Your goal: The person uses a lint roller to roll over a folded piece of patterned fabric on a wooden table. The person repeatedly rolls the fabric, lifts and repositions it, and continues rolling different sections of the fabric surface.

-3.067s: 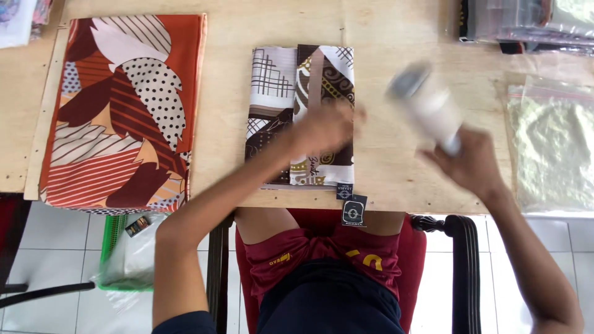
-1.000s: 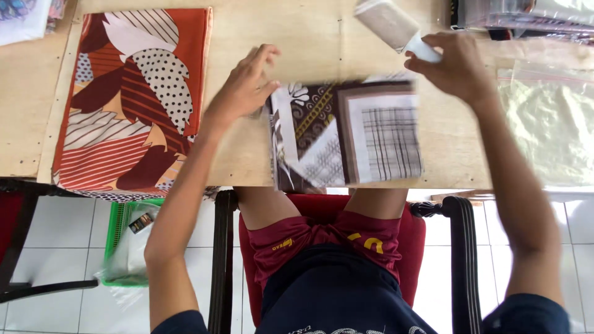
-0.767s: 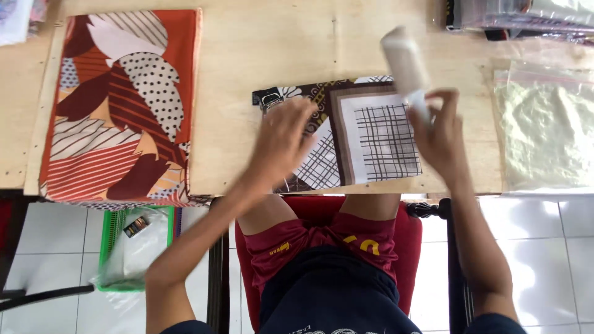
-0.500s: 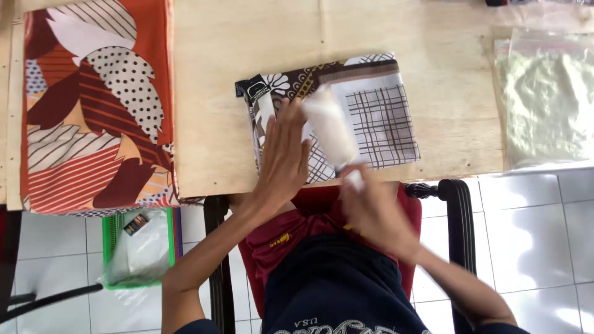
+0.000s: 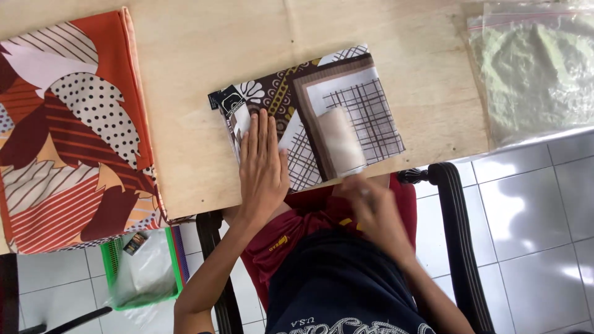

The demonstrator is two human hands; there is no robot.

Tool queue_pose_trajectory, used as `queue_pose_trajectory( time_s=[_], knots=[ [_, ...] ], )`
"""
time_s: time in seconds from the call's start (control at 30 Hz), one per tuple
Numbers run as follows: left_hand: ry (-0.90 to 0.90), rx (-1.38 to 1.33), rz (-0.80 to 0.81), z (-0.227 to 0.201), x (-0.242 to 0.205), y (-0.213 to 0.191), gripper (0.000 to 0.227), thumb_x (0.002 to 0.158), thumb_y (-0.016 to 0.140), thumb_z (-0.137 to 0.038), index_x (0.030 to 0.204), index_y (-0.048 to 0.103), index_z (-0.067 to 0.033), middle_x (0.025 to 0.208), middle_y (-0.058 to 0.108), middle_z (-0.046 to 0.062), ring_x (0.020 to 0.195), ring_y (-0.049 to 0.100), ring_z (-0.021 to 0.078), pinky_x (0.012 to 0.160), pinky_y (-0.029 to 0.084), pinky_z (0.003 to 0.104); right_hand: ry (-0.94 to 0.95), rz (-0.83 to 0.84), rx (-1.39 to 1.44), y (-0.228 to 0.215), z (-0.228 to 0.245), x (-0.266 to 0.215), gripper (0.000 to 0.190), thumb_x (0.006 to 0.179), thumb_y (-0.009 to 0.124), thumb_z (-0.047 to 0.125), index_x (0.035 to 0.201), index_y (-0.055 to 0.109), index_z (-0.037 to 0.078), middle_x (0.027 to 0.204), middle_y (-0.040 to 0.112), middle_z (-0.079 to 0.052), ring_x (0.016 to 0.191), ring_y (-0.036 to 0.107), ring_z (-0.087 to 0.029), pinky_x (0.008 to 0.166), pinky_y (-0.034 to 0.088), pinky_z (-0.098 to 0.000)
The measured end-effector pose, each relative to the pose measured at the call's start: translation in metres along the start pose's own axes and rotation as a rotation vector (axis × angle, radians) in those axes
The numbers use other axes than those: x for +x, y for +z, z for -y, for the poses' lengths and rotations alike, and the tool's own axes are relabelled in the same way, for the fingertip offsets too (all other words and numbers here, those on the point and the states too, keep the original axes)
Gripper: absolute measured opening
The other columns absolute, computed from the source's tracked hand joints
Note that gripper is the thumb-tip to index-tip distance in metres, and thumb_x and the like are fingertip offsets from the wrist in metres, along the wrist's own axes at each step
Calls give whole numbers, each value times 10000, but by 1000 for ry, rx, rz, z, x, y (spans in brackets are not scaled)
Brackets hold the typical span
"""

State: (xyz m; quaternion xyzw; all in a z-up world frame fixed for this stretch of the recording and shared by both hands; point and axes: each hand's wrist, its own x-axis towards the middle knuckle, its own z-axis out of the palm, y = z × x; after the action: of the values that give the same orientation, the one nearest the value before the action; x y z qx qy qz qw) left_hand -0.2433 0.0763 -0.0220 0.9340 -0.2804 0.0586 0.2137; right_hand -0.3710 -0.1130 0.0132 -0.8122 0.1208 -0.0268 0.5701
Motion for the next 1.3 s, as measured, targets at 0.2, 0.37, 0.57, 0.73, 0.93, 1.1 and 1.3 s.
queue_pose_trajectory(
  time_s=[0.2,0.37,0.57,0.73,0.93,1.1,1.3],
  knots=[
    [-9,35,-8,2,-2,6,595,1054,378,-194,1582,268,59,1679,198,233,1564,177,378,1247,164,500,43,-167,4,-37,-15,6,253,1020,405,-30,1006,643,55,595,511,-41,468,444,-126,503,420,-253],
    [-20,8,-14,2,-2,3,606,1071,398,-235,1585,262,55,1682,186,231,1567,171,374,1256,142,492,1,67,-21,9,20,-12,269,928,459,42,1074,682,74,655,620,-129,543,560,-230,576,513,-392],
    [-16,17,-5,1,-1,1,605,1078,409,-241,1588,264,50,1686,178,221,1568,171,358,1263,130,477,3,88,-77,2,-6,-6,271,914,496,-28,1058,688,98,719,642,-123,624,604,-243,658,522,-394],
    [-10,59,1,2,-1,3,610,1073,363,-268,1584,265,51,1684,186,219,1567,180,353,1260,136,475,-19,-120,-146,-44,-37,-1,277,958,433,-59,1042,666,65,795,648,-143,689,577,-249,738,507,-399],
    [-22,45,-16,0,-2,-1,605,1077,357,-255,1587,260,56,1684,186,222,1567,176,356,1262,128,473,-63,-17,-139,0,2,-21,303,910,493,-16,1032,703,166,763,708,-95,688,687,-288,708,550,-404],
    [-2,36,-26,1,-1,1,607,1074,389,-251,1585,268,53,1681,194,226,1566,186,357,1258,133,482,-17,70,-111,-5,-11,-15,321,895,501,-34,1074,717,121,906,739,-121,849,715,-294,813,550,-435],
    [-7,68,-31,-1,0,-1,610,1063,390,-252,1575,282,64,1672,217,237,1560,206,361,1252,148,484,64,-256,-241,-61,-35,-11,254,1039,437,-62,1027,655,68,732,627,-108,541,548,-204,590,473,-365]
  ],
)
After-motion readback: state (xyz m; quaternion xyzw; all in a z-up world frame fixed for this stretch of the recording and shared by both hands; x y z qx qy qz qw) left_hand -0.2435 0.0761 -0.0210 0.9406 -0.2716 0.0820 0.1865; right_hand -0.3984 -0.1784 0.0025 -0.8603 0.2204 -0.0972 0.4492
